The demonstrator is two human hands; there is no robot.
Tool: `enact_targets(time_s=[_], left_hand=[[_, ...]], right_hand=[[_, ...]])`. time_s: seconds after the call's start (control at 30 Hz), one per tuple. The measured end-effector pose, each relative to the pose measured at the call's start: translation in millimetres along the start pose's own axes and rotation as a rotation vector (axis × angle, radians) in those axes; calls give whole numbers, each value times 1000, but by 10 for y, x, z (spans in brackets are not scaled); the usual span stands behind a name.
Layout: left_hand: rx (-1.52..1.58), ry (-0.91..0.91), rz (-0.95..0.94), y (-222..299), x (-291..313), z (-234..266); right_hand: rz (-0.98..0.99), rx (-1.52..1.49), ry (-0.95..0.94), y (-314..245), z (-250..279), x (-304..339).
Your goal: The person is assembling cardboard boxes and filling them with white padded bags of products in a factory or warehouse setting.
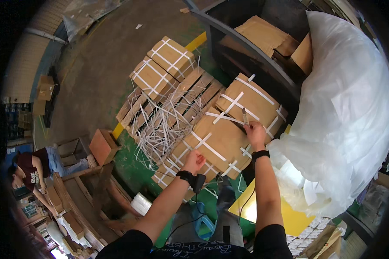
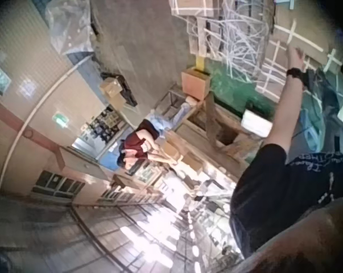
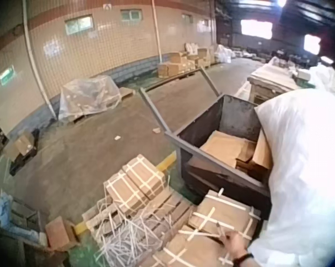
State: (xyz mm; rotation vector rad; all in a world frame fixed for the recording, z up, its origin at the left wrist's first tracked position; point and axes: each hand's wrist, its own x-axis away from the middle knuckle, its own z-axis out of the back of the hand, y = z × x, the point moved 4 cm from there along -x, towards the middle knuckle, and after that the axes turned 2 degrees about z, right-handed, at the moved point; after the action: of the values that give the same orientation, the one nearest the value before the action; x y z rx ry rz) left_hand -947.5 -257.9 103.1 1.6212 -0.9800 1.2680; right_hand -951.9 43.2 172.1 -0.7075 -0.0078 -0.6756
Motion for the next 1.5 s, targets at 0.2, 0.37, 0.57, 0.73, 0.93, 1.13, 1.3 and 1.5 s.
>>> enact_targets(time_s=[0.2,0.37,0.57,0.73,0.93,1.13,1.3,1.5], left_hand=[[-5,-400,-113,14,446,-405],[-426,-712,-320,554,958,-1074],[-836,-690,-347,708,845,-1769],[-1015,-688,-671,621,894,-1766],[-2119,-450,-837,106,507,-698],[-2314,-247,-1165,-289,510,-352],[-1730,-86,-1435,-227,655,-41],[-177,-103,-311,-420,262,-213]], right_hand=[[144,92,413,261,394,-21],[394,-236,445,-1022,926,1207],[448,-195,151,-1124,99,1777],[202,362,23,-293,-379,1340],[157,-123,-586,-553,-720,1861],[268,235,-146,499,-689,1424],[273,210,-209,-6,-502,1184],[645,200,-312,-37,-640,1260]])
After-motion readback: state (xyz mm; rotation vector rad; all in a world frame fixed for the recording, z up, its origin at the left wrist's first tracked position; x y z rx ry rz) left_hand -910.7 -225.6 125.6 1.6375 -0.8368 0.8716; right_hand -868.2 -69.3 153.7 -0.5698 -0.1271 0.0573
